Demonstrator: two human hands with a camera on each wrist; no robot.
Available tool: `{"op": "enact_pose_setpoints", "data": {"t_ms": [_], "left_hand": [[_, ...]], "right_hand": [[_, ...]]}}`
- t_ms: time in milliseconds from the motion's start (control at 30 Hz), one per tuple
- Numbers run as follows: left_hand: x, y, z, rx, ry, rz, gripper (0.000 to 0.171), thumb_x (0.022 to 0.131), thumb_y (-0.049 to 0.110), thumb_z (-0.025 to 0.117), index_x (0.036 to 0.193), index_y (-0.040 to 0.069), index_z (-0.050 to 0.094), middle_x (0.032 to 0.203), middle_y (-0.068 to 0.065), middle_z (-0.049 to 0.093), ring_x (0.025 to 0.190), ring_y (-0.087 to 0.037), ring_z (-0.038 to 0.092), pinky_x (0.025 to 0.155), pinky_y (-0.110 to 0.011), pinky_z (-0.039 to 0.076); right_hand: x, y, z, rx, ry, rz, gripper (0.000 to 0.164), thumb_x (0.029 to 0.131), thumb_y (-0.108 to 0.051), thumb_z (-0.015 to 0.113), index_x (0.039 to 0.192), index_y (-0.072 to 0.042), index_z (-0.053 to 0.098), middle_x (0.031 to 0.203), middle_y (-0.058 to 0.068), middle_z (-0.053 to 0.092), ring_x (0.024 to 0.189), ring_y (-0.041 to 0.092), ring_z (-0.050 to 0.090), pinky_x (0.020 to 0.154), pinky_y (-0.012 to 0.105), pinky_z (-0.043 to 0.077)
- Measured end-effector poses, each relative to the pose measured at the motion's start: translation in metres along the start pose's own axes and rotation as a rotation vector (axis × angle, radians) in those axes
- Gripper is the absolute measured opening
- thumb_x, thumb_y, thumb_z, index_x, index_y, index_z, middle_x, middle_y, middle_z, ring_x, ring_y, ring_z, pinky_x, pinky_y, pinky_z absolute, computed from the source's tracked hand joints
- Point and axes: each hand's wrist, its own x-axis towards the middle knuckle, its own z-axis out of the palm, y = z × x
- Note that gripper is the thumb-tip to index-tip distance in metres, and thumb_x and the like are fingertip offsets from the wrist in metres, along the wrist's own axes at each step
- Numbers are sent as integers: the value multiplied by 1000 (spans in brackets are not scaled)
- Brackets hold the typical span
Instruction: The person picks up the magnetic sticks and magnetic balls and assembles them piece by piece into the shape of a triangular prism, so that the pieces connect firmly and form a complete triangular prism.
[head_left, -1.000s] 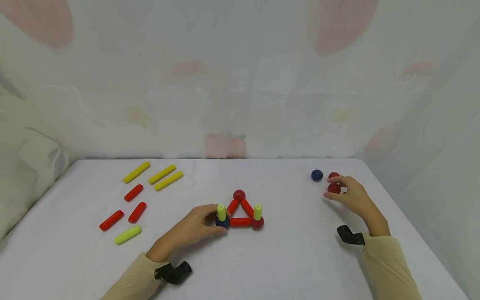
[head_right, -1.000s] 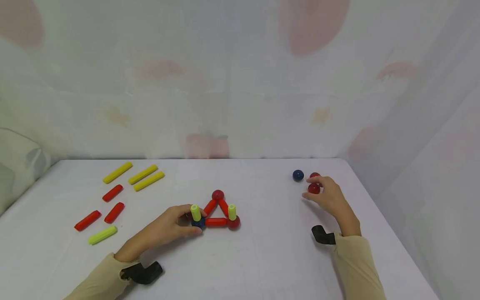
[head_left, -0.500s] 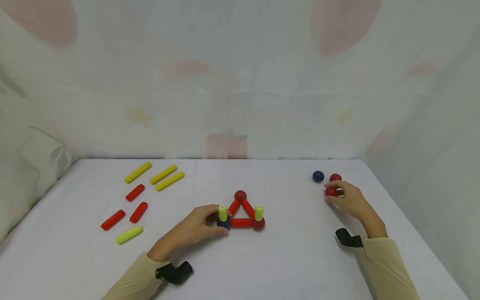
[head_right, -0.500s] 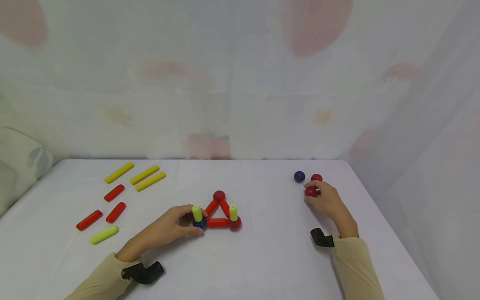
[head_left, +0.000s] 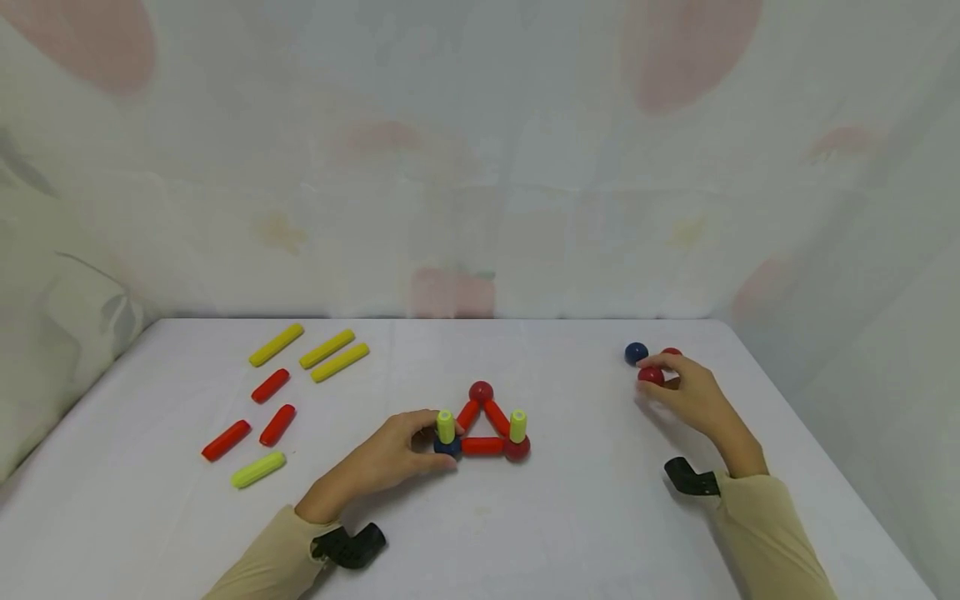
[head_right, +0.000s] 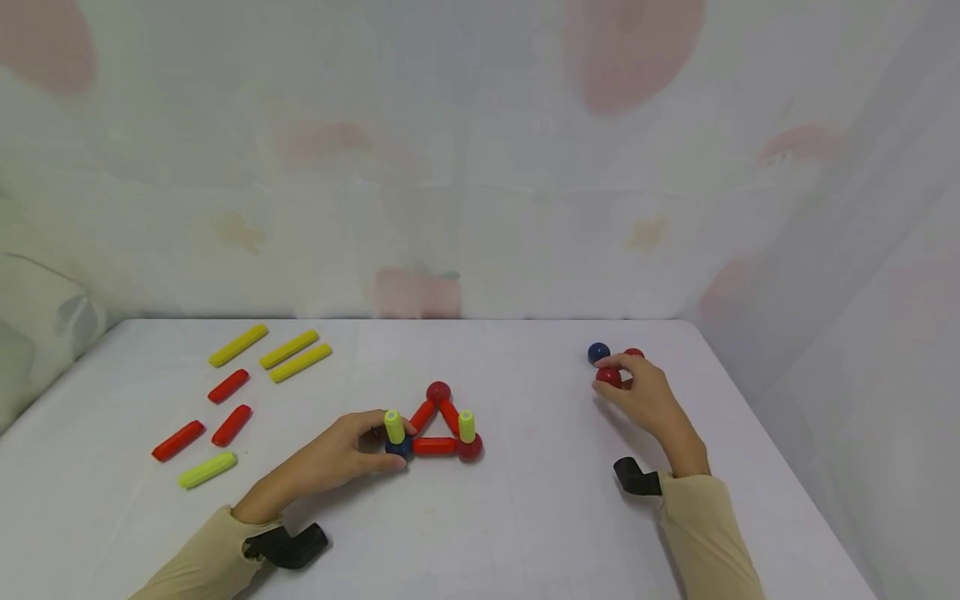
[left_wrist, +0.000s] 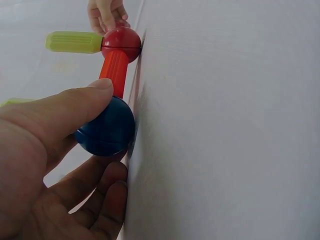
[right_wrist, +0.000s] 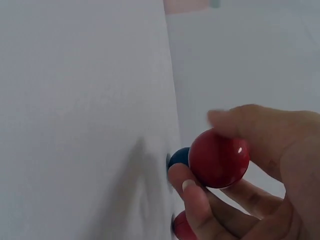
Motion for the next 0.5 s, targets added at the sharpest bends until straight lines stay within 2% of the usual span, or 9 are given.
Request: {"op": "enact_pose_setpoints", "data": {"t_ms": [167,267,500], "left_hand": [[0,-1,1,3,1,-2,23,85,29,78,98,18,63,97,2,58,93,-17,51,78,-21,45],[0,-1,1,4,0,1,23,86,30,78,97,18,63,96,2,58,93,-17,51,78,-21,45],[0,-2,1,3,4,3,23,86,32,77,97,18,62,95,2,57,92,-16,51,77,-21,44]], "right_hand": [[-2,-8,1,57,21,-55,38,97,-31,64,126,-6,64,122,20,60,109,42,66,86,49,56],[-2,-14,3,61,37,-91,41,96,-31,67,127,-5,63,123,19,58,110,42,66,90,51,55],[-2,-28,11,58,56,-102,44,91,-23,72,129,-2,60,118,20,66,105,35,68,86,41,58]]}}
